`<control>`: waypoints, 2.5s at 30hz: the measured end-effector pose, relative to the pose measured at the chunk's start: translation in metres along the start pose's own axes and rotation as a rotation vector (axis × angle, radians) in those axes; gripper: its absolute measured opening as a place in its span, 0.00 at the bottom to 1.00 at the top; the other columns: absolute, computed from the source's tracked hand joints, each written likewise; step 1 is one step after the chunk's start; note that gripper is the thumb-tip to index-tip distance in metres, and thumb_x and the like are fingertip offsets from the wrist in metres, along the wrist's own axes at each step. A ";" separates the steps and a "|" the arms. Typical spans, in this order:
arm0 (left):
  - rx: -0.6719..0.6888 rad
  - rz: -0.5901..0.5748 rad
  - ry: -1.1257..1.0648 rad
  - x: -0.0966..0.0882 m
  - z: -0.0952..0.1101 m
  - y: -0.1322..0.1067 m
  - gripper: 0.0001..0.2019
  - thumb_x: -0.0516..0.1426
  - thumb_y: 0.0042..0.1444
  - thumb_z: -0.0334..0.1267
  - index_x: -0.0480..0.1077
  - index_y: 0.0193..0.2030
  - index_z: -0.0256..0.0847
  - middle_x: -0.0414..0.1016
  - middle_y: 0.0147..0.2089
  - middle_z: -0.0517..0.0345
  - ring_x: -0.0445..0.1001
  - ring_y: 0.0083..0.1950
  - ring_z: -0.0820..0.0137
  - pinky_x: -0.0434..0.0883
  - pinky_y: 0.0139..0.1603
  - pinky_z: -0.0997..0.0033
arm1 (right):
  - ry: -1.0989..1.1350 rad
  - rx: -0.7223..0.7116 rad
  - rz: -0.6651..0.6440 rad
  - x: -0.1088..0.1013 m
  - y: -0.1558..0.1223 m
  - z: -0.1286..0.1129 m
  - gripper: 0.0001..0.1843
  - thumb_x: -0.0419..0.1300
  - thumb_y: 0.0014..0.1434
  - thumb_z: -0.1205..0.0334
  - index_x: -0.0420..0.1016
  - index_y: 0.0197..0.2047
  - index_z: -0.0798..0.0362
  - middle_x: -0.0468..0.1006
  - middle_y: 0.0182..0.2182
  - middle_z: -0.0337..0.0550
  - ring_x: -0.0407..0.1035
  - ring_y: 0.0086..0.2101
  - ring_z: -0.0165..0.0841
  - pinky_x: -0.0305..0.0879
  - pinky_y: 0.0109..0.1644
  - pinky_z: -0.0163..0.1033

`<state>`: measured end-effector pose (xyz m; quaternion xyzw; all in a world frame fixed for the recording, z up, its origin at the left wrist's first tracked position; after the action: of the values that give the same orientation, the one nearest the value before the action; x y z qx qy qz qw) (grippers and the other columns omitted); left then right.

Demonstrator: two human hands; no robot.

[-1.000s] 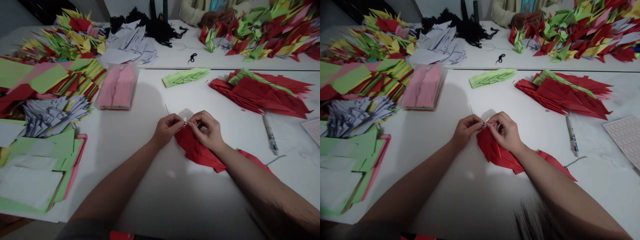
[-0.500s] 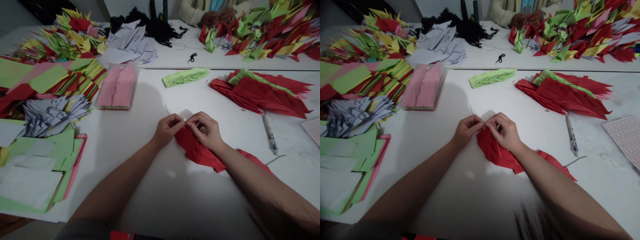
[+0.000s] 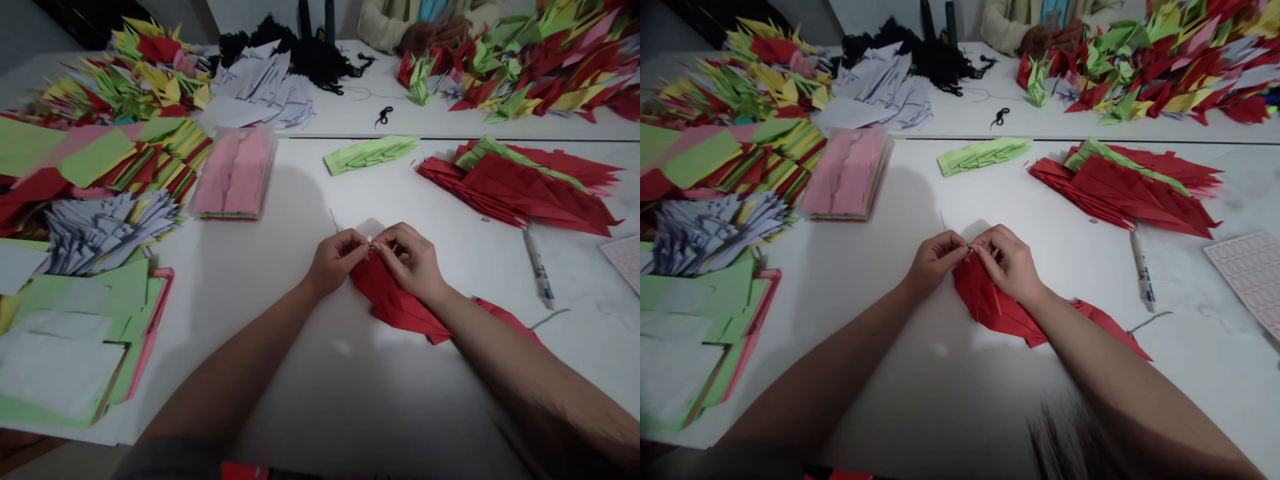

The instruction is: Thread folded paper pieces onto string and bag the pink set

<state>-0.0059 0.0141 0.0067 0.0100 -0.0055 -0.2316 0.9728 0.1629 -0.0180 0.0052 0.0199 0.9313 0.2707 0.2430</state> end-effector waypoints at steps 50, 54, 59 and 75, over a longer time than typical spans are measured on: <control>0.011 0.016 -0.119 0.000 -0.003 0.002 0.09 0.62 0.55 0.41 0.72 0.32 0.37 0.71 0.29 0.61 0.66 0.31 0.76 0.62 0.34 0.74 | 0.048 -0.017 0.011 -0.001 -0.001 0.001 0.03 0.61 0.61 0.68 0.73 0.38 0.51 0.71 0.33 0.41 0.66 0.29 0.29 0.64 0.28 0.37; 0.025 0.013 -0.097 0.000 -0.005 0.001 0.09 0.62 0.56 0.42 0.71 0.33 0.37 0.72 0.31 0.60 0.67 0.32 0.75 0.64 0.36 0.74 | 0.037 0.010 0.019 -0.001 0.000 0.002 0.02 0.61 0.61 0.66 0.74 0.38 0.50 0.72 0.33 0.41 0.67 0.29 0.30 0.65 0.28 0.37; 0.039 0.016 -0.046 -0.001 -0.004 0.000 0.10 0.61 0.57 0.42 0.71 0.33 0.37 0.71 0.29 0.60 0.66 0.31 0.75 0.63 0.34 0.73 | 0.029 0.020 0.013 -0.001 -0.001 0.003 0.01 0.60 0.62 0.64 0.74 0.38 0.50 0.72 0.33 0.41 0.67 0.30 0.30 0.65 0.29 0.38; 0.006 -0.001 -0.052 0.002 -0.005 -0.001 0.10 0.60 0.58 0.44 0.70 0.36 0.38 0.75 0.32 0.58 0.68 0.29 0.76 0.65 0.32 0.74 | -0.020 0.000 -0.030 0.000 -0.001 0.004 0.02 0.57 0.64 0.63 0.69 0.38 0.50 0.70 0.33 0.41 0.66 0.31 0.31 0.64 0.30 0.38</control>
<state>-0.0044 0.0119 0.0015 0.0070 -0.0315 -0.2323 0.9721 0.1647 -0.0170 0.0010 0.0085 0.9289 0.2669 0.2565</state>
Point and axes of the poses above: each hand's wrist, its own y-axis towards the middle knuckle, its own x-axis out of the palm, z = x × y, the point moved 1 cm from there along y, towards the middle knuckle
